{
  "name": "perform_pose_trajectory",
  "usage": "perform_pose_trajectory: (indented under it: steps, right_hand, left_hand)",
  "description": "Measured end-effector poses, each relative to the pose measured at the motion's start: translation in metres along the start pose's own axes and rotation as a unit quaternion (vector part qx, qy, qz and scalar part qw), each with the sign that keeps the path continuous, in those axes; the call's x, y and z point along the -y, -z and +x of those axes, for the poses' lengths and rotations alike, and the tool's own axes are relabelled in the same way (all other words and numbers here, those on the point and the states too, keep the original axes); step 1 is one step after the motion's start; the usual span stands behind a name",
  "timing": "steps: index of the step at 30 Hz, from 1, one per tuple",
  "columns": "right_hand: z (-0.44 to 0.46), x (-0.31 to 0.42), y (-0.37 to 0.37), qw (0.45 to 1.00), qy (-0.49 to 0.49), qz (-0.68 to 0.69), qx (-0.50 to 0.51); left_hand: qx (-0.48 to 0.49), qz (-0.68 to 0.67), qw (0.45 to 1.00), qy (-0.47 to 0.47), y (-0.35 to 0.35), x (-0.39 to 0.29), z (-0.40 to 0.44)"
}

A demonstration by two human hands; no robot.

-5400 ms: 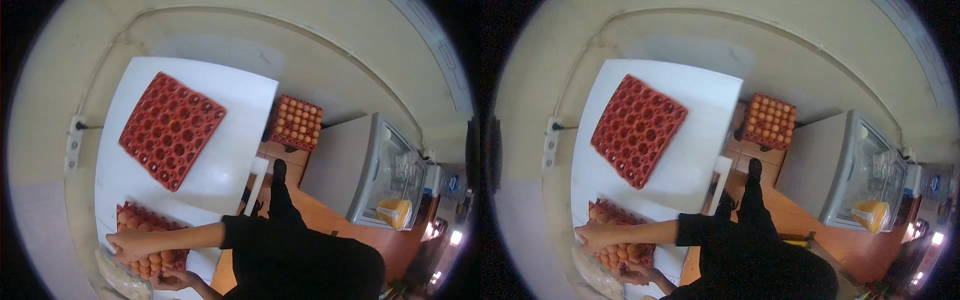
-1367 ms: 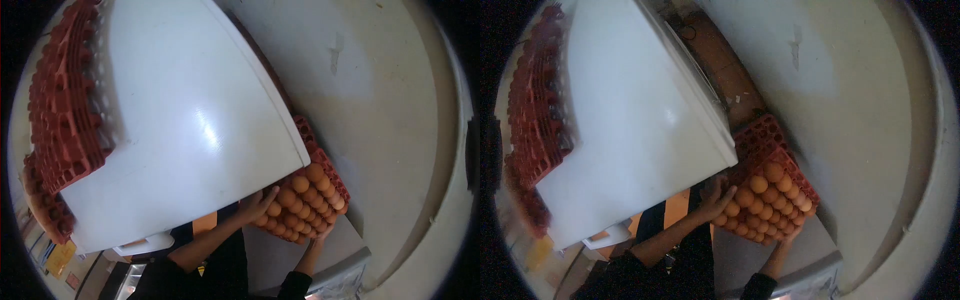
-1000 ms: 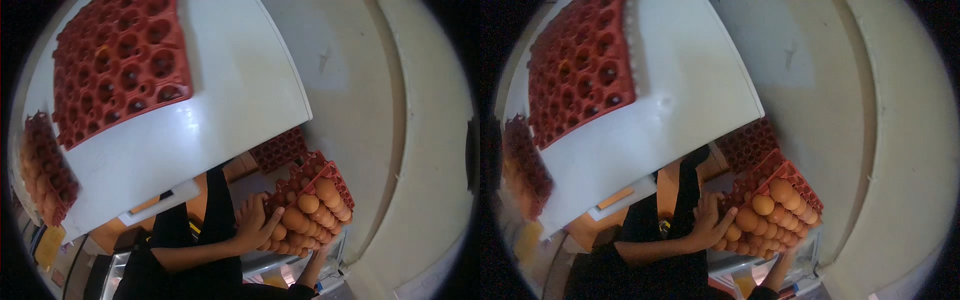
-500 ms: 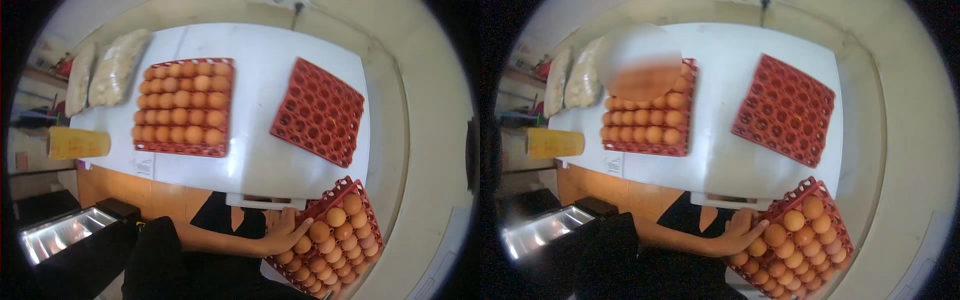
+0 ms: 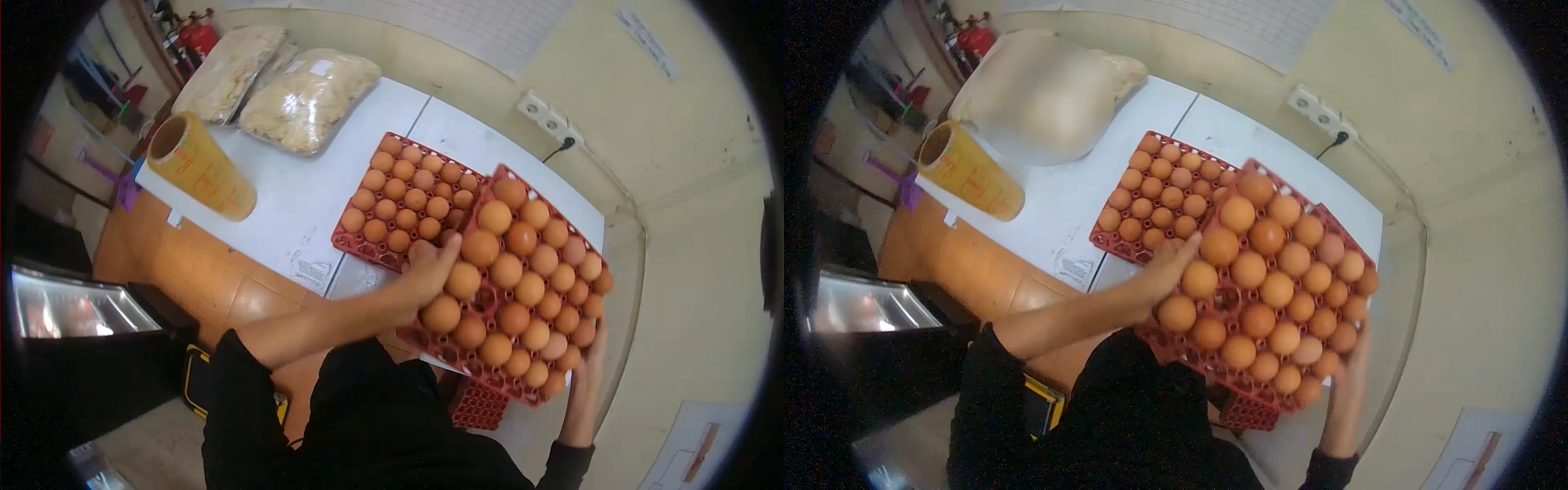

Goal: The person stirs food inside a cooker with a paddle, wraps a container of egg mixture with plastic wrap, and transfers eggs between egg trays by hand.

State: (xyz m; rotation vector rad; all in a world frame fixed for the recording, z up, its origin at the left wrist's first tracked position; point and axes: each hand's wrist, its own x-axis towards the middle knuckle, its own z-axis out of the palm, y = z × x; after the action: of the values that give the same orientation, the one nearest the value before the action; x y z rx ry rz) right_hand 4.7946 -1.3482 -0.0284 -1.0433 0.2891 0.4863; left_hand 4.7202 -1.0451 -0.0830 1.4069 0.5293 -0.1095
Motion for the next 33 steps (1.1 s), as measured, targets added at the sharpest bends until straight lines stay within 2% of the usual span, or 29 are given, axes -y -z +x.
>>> perform_pose_trajectory:
  steps: [1, 2, 3, 5, 6, 7, 8, 9, 11, 12, 13, 14, 17, 18, 20, 24, 26, 29, 33]
  right_hand:
    - [0.029, -0.006, -0.046, 0.999, -0.021, -0.006, 0.029]
    - [0.085, 0.008, -0.028, 0.998, -0.009, -0.029, 0.055]
    - [0.073, 0.004, -0.034, 0.994, 0.005, -0.049, 0.094]
    - [-0.031, -0.008, -0.079, 0.998, -0.003, -0.037, 0.058]
    - [-0.035, -0.019, -0.024, 0.994, 0.005, -0.026, 0.105]
    - [-0.036, -0.018, -0.025, 0.991, 0.004, -0.036, 0.126]
    - [-0.056, -0.017, -0.037, 0.99, -0.01, -0.055, 0.128]
    - [-0.064, -0.013, -0.049, 0.988, -0.026, -0.061, 0.136]
    - [-0.087, -0.018, -0.051, 0.984, -0.047, -0.07, 0.155]
    - [-0.096, -0.018, -0.04, 0.986, -0.026, -0.082, 0.141]
    - [-0.036, -0.003, -0.034, 0.987, -0.012, -0.092, 0.129]
    - [-0.062, -0.008, -0.066, 0.992, 0.014, -0.114, 0.049]
    - [-0.056, 0.001, -0.068, 0.989, -0.01, -0.11, 0.096]
    - [-0.047, 0.001, -0.055, 0.984, -0.016, -0.105, 0.143]
    - [-0.023, -0.003, -0.032, 0.982, -0.023, -0.103, 0.16]
    - [-0.029, 0.0, -0.032, 0.979, -0.036, -0.108, 0.167]
    - [-0.034, -0.002, -0.035, 0.979, -0.038, -0.107, 0.17]
    - [-0.011, -0.008, -0.027, 0.976, -0.038, -0.086, 0.196]
    - [-0.019, -0.015, -0.036, 0.982, -0.032, -0.08, 0.166]
  left_hand:
    - [0.047, -0.072, 0.996, 0.017, 0.047, -0.012, 0.03]
    - [0.058, -0.111, 0.992, -0.002, 0.044, -0.012, 0.044]
    - [0.07, -0.15, 0.986, -0.021, 0.041, -0.012, 0.056]
    - [0.0, -0.175, 0.975, -0.141, 0.066, -0.032, -0.063]
    - [-0.05, -0.173, 0.961, -0.21, 0.035, -0.01, -0.103]
    - [-0.091, -0.193, 0.943, -0.256, 0.045, -0.017, -0.122]
    - [0.019, -0.162, 0.973, -0.166, 0.066, -0.012, -0.112]
    - [0.004, -0.177, 0.97, -0.163, 0.066, -0.016, -0.124]
    - [0.045, -0.264, 0.96, -0.086, 0.059, -0.031, -0.17]
    - [0.037, -0.273, 0.957, -0.089, 0.059, -0.024, -0.177]
    - [0.082, -0.241, 0.963, -0.087, 0.055, -0.022, -0.106]
    - [0.132, -0.208, 0.965, -0.091, 0.067, -0.02, -0.096]
    - [0.122, -0.225, 0.963, -0.08, 0.074, -0.029, -0.094]
    - [0.121, -0.23, 0.962, -0.082, 0.07, -0.033, -0.111]
    - [0.116, -0.211, 0.966, -0.098, 0.056, -0.033, -0.127]
    - [0.128, -0.191, 0.966, -0.118, 0.054, -0.041, -0.151]
    - [0.105, -0.197, 0.971, -0.088, 0.051, -0.048, -0.165]
    - [0.11, -0.184, 0.974, -0.068, 0.049, -0.053, -0.169]
    - [0.092, -0.191, 0.974, -0.079, 0.056, -0.044, -0.15]
